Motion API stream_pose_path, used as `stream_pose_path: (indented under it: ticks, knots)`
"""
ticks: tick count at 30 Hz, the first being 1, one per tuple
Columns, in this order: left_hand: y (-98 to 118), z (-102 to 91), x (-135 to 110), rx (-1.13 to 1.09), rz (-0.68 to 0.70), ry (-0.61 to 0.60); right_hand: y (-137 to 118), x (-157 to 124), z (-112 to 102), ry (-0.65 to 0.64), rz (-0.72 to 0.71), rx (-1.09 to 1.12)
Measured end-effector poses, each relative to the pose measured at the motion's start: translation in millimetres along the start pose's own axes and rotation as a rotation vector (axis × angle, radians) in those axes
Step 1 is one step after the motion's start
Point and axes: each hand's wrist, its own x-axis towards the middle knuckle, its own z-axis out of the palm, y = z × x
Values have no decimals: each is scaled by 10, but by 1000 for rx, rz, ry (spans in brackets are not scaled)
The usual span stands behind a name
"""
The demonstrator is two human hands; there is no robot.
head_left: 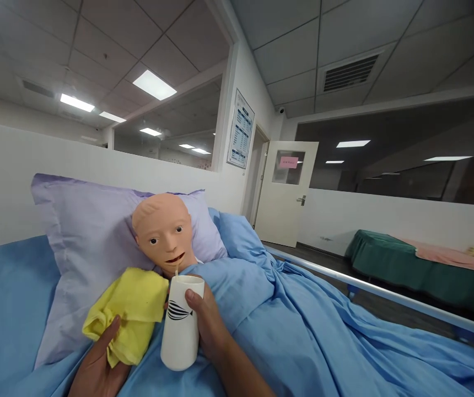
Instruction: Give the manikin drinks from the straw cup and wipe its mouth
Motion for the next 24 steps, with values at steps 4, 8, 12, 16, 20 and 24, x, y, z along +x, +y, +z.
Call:
stream_pose_path:
  ticks: [4, 8, 12, 16, 20, 24]
  knots:
    - [43, 51, -42, 19, -25, 64, 0, -2, 2, 21, 9, 4]
    - [86, 146, -108, 16, -36, 100, -18, 2, 9, 29, 7, -6]
    - [70, 180, -100, -2, -15, 96, -16, 11, 1, 20, -17, -20]
    - [57, 176, -77, -9, 16, 76, -13, 12, 5, 35, -22, -49]
    - [75, 197, -104, -50, 6, 51, -34, 0, 28, 12, -6, -40]
    - [99, 218, -128, -114, -52, 19, -47, -22, 52, 35, 25, -9]
